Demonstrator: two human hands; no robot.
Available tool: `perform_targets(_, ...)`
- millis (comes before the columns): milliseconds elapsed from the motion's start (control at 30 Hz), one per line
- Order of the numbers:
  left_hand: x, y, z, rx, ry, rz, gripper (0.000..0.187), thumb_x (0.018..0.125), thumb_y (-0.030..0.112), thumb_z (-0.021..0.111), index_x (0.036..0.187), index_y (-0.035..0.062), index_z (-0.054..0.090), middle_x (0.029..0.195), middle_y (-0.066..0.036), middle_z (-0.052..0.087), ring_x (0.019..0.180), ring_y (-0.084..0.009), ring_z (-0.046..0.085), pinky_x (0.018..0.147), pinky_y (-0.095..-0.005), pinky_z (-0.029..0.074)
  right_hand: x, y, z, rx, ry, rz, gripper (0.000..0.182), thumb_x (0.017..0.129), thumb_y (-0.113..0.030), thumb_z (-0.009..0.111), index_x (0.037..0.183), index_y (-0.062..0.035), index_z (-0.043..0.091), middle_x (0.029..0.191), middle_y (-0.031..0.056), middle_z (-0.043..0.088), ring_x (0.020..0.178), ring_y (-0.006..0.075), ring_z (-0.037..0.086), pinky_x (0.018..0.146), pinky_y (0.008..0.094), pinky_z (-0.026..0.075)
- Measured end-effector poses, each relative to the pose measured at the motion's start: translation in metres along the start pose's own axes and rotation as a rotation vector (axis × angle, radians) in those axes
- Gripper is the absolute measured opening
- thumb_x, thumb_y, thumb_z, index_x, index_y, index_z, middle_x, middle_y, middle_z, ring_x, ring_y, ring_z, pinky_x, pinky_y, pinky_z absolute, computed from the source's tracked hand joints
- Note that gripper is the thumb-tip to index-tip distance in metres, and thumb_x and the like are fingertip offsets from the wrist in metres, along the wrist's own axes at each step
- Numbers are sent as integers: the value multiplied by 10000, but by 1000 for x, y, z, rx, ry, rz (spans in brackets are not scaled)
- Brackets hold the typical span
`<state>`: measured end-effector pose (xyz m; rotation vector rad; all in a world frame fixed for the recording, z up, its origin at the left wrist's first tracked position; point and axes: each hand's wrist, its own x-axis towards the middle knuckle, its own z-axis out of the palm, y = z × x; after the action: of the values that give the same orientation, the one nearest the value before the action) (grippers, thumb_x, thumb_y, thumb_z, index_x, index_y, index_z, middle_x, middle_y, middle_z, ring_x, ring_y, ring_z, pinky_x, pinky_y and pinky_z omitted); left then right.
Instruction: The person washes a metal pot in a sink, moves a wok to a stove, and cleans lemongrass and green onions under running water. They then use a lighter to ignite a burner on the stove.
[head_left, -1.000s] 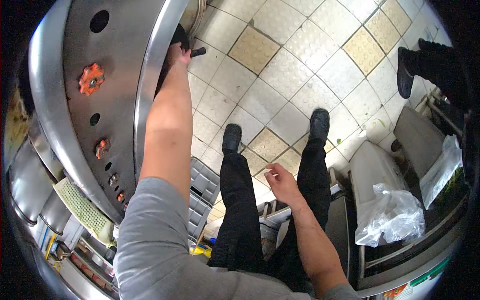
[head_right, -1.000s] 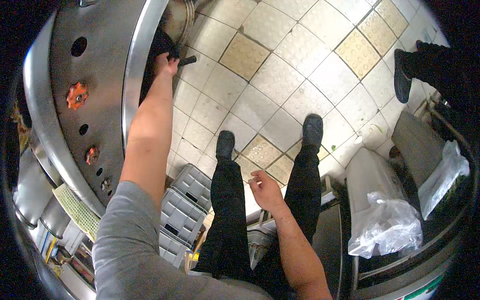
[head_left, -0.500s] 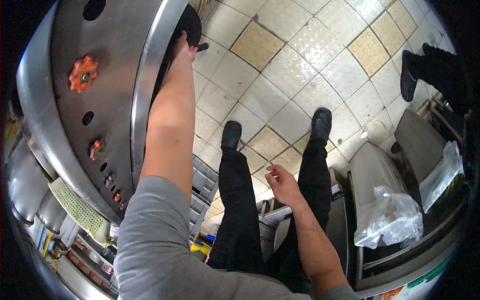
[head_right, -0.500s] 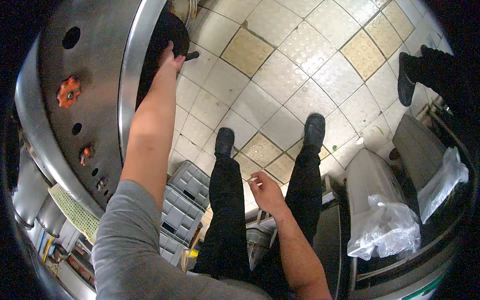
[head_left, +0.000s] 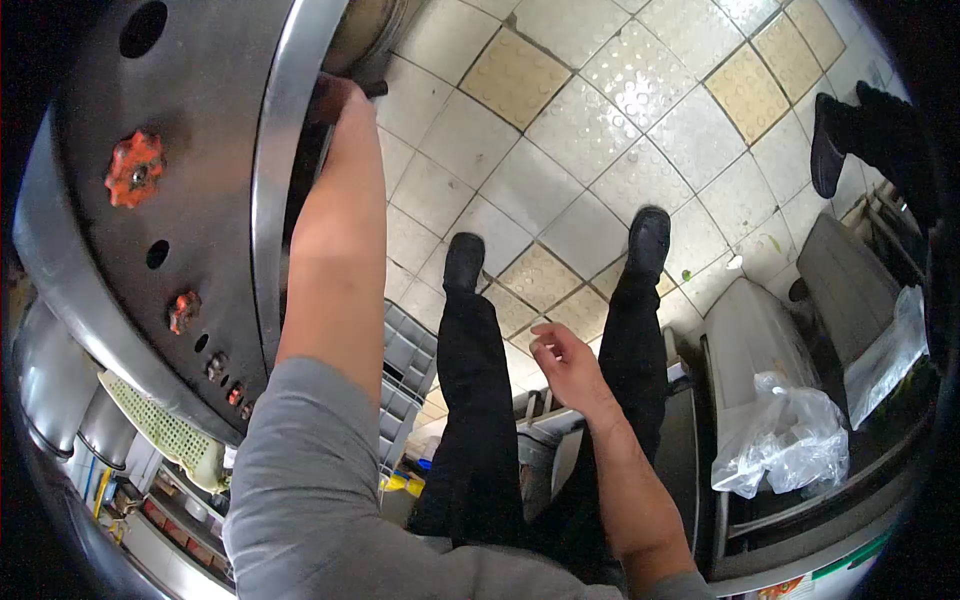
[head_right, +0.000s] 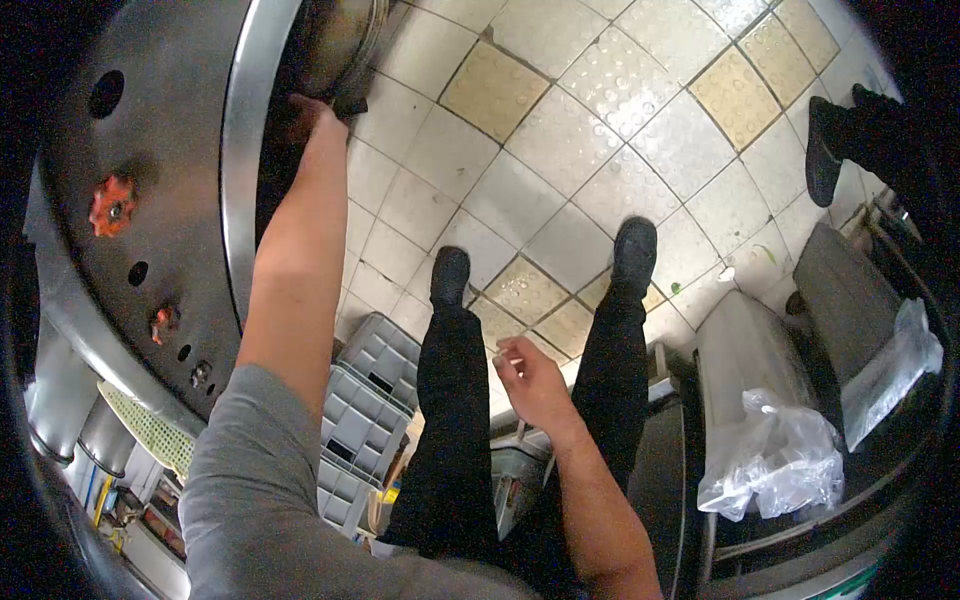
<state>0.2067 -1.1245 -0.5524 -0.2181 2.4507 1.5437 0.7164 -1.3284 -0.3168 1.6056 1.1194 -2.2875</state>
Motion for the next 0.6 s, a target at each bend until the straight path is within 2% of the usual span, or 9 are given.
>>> perform_targets(100, -2, -6, 4, 7, -45, 52, 811, 852, 475, 722, 1409, -35, 425, 1452, -227, 457, 1288, -367, 512, 1037, -453, 461, 7, 2, -1, 7, 22, -27, 282, 944, -187, 627, 1178, -31, 600, 938, 109, 682, 731, 183, 649, 678, 322, 530)
perform_targets(200, -4, 0, 2, 40, -76, 132, 805, 852, 472, 717, 1388, -69, 457, 1438, -234, 487, 1291, -365, 519, 1052, -440, 452, 5, 0, -1, -54, -20, 63, 280, 946, -186, 628, 1180, -34, 601, 944, 105, 684, 760, 185, 651, 691, 324, 531)
perform_targets(267, -22, 15, -10, 278, 10, 300, 776, 871, 458, 694, 1389, -73, 465, 1452, -229, 478, 1310, -348, 506, 1060, -423, 446, 6, -5, 1, 74, 6, -1, 278, 949, -190, 629, 1178, -33, 603, 948, 107, 687, 769, 190, 655, 702, 329, 535)
perform_targets(333, -40, 30, -13, 510, 98, 443, 736, 898, 438, 660, 1403, -56, 454, 1476, -215, 454, 1333, -331, 484, 1067, -420, 436, 5, 3, 0, 24, -12, 22, 282, 951, -193, 628, 1182, -33, 601, 956, 108, 687, 773, 190, 655, 705, 329, 535)
perform_targets(433, -26, 28, -15, 484, 117, 426, 699, 919, 416, 620, 1425, -27, 428, 1491, -193, 440, 1350, -327, 461, 1079, -446, 415, 9, 5, 0, -14, -26, 12, 288, 954, -197, 627, 1188, -32, 598, 967, 107, 687, 776, 187, 655, 707, 327, 534)
perform_targets(600, -4, 4, -21, 355, 93, 193, 642, 955, 378, 554, 1461, 21, 384, 1515, -156, 416, 1378, -322, 423, 1099, -491, 379, 5, -6, 1, -40, -57, 40, 285, 957, -200, 620, 1181, -25, 594, 951, 110, 685, 772, 184, 655, 703, 323, 531)
